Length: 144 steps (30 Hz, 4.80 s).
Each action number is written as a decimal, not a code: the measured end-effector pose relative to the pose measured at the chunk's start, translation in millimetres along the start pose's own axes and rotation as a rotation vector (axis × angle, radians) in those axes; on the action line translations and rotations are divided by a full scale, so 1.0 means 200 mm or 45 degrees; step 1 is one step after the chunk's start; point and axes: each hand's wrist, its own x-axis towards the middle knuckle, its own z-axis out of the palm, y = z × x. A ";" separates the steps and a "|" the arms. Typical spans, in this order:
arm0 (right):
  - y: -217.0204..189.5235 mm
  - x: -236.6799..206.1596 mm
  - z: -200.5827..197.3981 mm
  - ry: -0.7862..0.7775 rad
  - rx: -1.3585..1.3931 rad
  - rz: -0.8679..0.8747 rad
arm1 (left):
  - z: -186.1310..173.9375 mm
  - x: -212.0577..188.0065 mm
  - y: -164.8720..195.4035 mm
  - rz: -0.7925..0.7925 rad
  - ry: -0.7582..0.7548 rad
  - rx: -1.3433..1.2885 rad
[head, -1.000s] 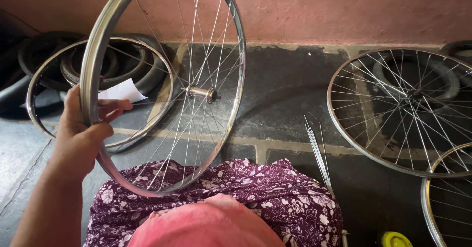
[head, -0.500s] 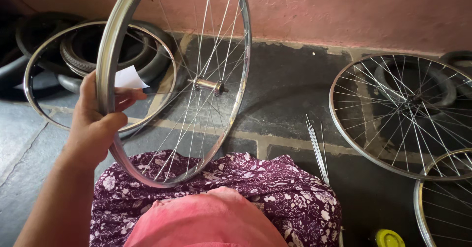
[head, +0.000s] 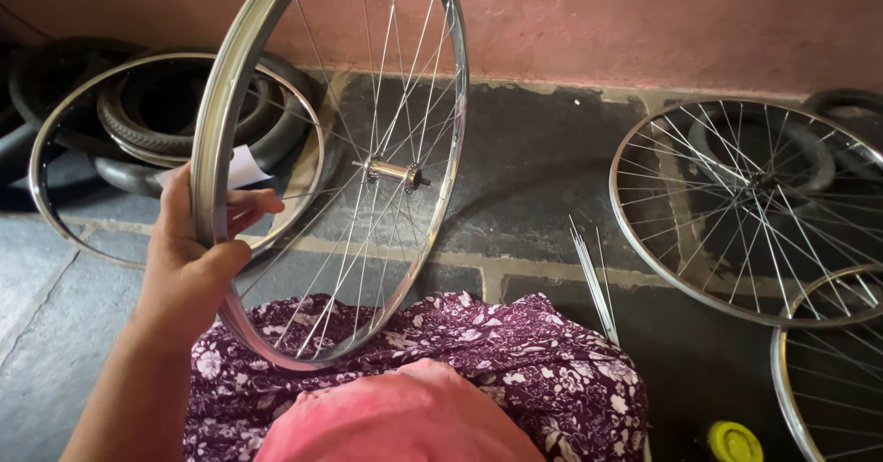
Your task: The person inserts bicycle spokes into the hub and rim of a bicycle wheel. They repeatedly pick up spokes, thread them through the hub, and secure them into the rim holes while rotating the wheel to access different positions.
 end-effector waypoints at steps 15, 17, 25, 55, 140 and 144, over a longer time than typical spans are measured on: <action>-0.64 -0.06 0.75 -0.889 0.872 0.521 | -0.07 -0.02 0.08 -0.109 -0.073 0.168; -0.74 -0.08 1.16 -1.403 1.128 0.518 | -0.08 -0.03 0.08 -0.101 -0.095 0.171; -0.77 -0.46 2.04 -0.462 -0.442 -0.569 | -0.10 0.03 0.01 -0.116 -0.073 0.125; -0.73 -0.49 2.23 -0.665 -1.049 -0.982 | -0.19 0.10 -0.23 -0.117 0.020 0.088; -0.90 -1.09 1.61 -0.852 -0.214 -1.682 | -0.30 0.71 -0.13 -0.218 -0.334 -0.054; -0.73 -0.50 1.60 -0.631 -0.825 -1.208 | -0.33 0.78 -0.14 -0.216 -0.356 -0.042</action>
